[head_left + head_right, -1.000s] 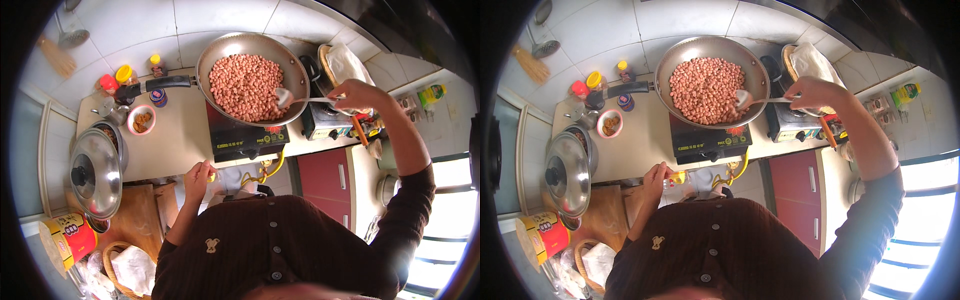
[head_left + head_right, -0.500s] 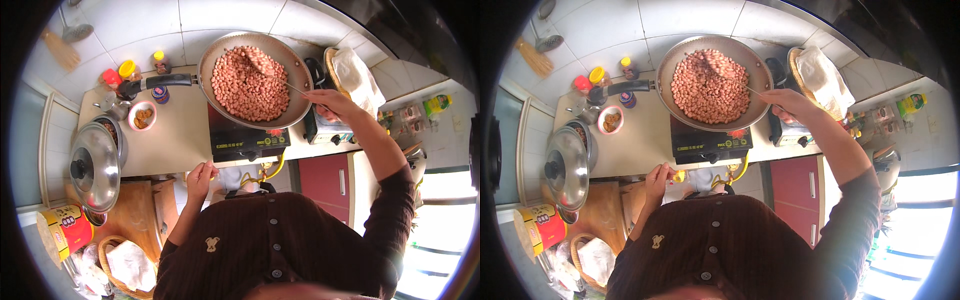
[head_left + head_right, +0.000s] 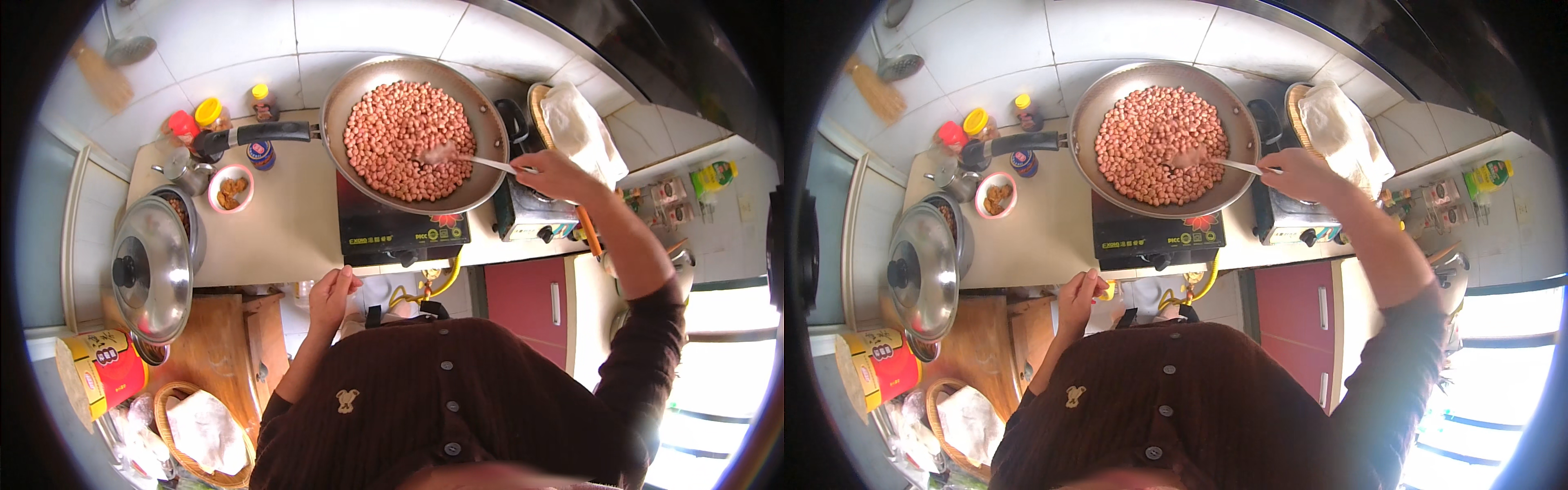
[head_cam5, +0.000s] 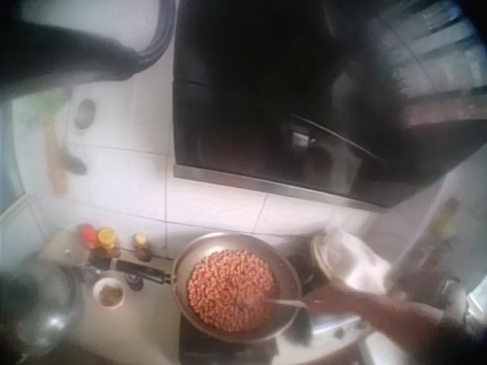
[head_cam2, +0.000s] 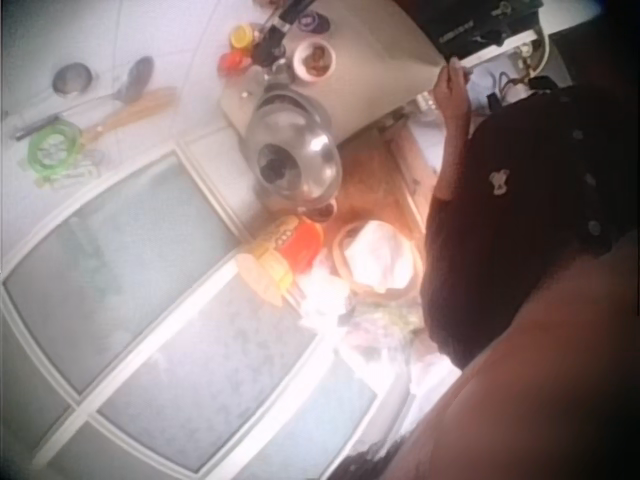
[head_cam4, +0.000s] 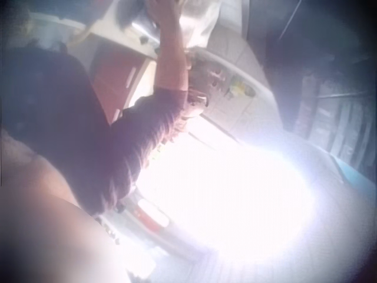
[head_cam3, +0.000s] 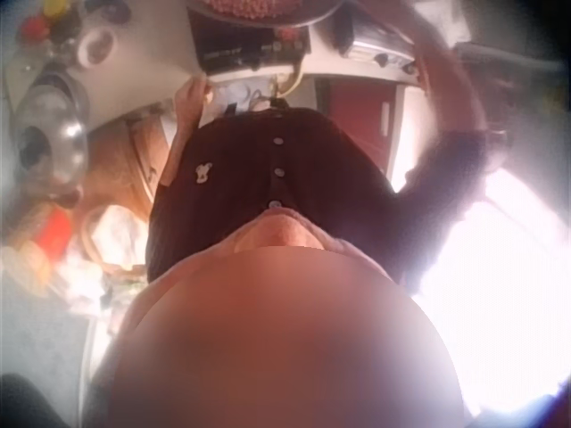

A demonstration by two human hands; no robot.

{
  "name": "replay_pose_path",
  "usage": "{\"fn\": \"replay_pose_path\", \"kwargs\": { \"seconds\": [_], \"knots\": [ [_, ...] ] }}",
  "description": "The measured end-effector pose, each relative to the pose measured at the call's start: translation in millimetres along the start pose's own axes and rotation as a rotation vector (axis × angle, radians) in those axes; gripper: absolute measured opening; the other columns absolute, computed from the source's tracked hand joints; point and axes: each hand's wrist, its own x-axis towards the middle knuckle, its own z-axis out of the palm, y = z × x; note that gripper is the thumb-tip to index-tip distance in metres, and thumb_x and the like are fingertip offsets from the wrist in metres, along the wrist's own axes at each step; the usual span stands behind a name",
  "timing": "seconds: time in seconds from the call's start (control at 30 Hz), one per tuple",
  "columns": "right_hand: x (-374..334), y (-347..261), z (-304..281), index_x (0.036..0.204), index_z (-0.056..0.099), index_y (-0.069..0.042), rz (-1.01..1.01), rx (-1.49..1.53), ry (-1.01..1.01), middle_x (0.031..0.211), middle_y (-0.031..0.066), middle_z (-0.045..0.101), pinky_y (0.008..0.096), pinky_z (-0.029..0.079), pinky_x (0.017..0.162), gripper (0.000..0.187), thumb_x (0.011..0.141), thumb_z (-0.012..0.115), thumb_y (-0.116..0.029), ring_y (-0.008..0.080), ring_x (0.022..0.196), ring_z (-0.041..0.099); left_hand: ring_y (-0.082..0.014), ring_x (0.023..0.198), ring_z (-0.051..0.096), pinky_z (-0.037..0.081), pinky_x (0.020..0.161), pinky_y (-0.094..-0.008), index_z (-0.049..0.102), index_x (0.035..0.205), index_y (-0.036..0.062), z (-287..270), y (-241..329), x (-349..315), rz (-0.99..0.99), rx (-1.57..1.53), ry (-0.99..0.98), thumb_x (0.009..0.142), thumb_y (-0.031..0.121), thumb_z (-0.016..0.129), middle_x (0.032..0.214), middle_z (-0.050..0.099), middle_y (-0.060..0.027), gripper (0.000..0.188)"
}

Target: The person stirs a large quantity of peanuts in a wok on a portable gas stove using a metal spatula. They occasionally pause to touch the peanuts with their hand to check the cooking progress.

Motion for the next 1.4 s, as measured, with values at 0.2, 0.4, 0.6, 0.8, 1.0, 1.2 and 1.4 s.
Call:
{"fn": "replay_pose_path", "kwargs": {
  "seconds": [0.2, 0.4, 0.6, 0.8, 1.0, 1.2, 1.4],
  "knots": [
    [35, -13, 56, 0.127, 0.061, -0.020, -0.017, -0.060, 0.329, 0.101, 0.0105, 0.069, 0.0409, 0.053, 0.082, 0.037, 0.091, 0.059, -0.028, 0.0285, 0.091, 0.068, -0.0092, 0.073, 0.057, 0.047, 0.072, -0.0245, 0.066, 0.082, -0.0004, -2, -8, -8, -0.022, -0.027, 0.018, 0.100, 0.028, 0.055, 0.077, 0.066, -0.0037, 0.036],
    [-20, -20, 26, 0.128, 0.058, -0.022, -0.214, -0.603, 0.476, 0.087, 0.0079, 0.063, 0.0411, 0.055, 0.064, 0.034, 0.095, 0.054, -0.024, 0.0275, 0.072, 0.067, -0.0090, 0.073, 0.057, 0.047, 0.072, -0.0246, 0.066, 0.082, -0.0006, 7, -5, -7, 0.011, -0.007, -0.002, 0.100, 0.028, 0.055, 0.077, 0.066, -0.0037, 0.035],
    [-27, 6, -21, 0.123, 0.062, -0.023, 0.012, -0.883, 0.500, 0.081, 0.0074, 0.063, 0.0393, 0.054, 0.057, 0.033, 0.091, 0.060, -0.025, 0.0253, 0.066, 0.066, -0.0086, 0.073, 0.057, 0.047, 0.071, -0.0246, 0.067, 0.082, -0.0002, 13, -5, -2, 0.013, 0.011, -0.031, 0.101, 0.029, 0.055, 0.077, 0.066, -0.0037, 0.037],
    [-33, 21, -39, 0.119, 0.067, -0.017, -0.100, -0.514, 0.245, 0.088, 0.0110, 0.069, 0.0404, 0.054, 0.073, 0.032, 0.088, 0.065, -0.025, 0.0274, 0.080, 0.068, -0.0083, 0.072, 0.057, 0.047, 0.071, -0.0243, 0.067, 0.082, 0.0003, 13, -6, -1, -0.019, 0.001, -0.015, 0.100, 0.031, 0.055, 0.077, 0.066, -0.0029, 0.037],
    [-9, 4, 7, 0.118, 0.069, -0.009, -0.131, 0.233, -0.133, 0.083, 0.0088, 0.069, 0.0318, 0.048, 0.069, 0.034, 0.087, 0.068, -0.022, 0.0159, 0.074, 0.062, -0.0078, 0.075, 0.056, 0.046, 0.073, -0.0240, 0.066, 0.083, 0.0004, 12, -7, -5, -0.008, -0.026, -0.003, 0.100, 0.030, 0.055, 0.078, 0.065, -0.0026, 0.037],
    [38, -28, 47, 0.125, 0.063, -0.006, 0.030, 0.815, -0.235, 0.063, -0.0024, 0.050, 0.0225, 0.027, 0.041, 0.036, 0.094, 0.064, -0.024, 0.0046, 0.047, 0.038, -0.0089, 0.072, 0.056, 0.046, 0.071, -0.0251, 0.066, 0.081, -0.0004, 12, -5, -8, -0.015, -0.009, 0.021, 0.100, 0.027, 0.054, 0.076, 0.066, -0.0041, 0.036],
    [21, -15, 26, 0.129, 0.059, -0.005, 0.158, 1.060, -0.222, 0.060, -0.0040, 0.043, 0.0214, 0.026, 0.040, 0.039, 0.096, 0.061, -0.027, 0.0037, 0.046, 0.034, -0.0083, 0.074, 0.054, 0.045, 0.073, -0.0243, 0.065, 0.082, 0.0000, 10, -3, -12, -0.050, 0.023, 0.016, 0.100, 0.030, 0.055, 0.079, 0.065, -0.0026, 0.036]
  ]
}}
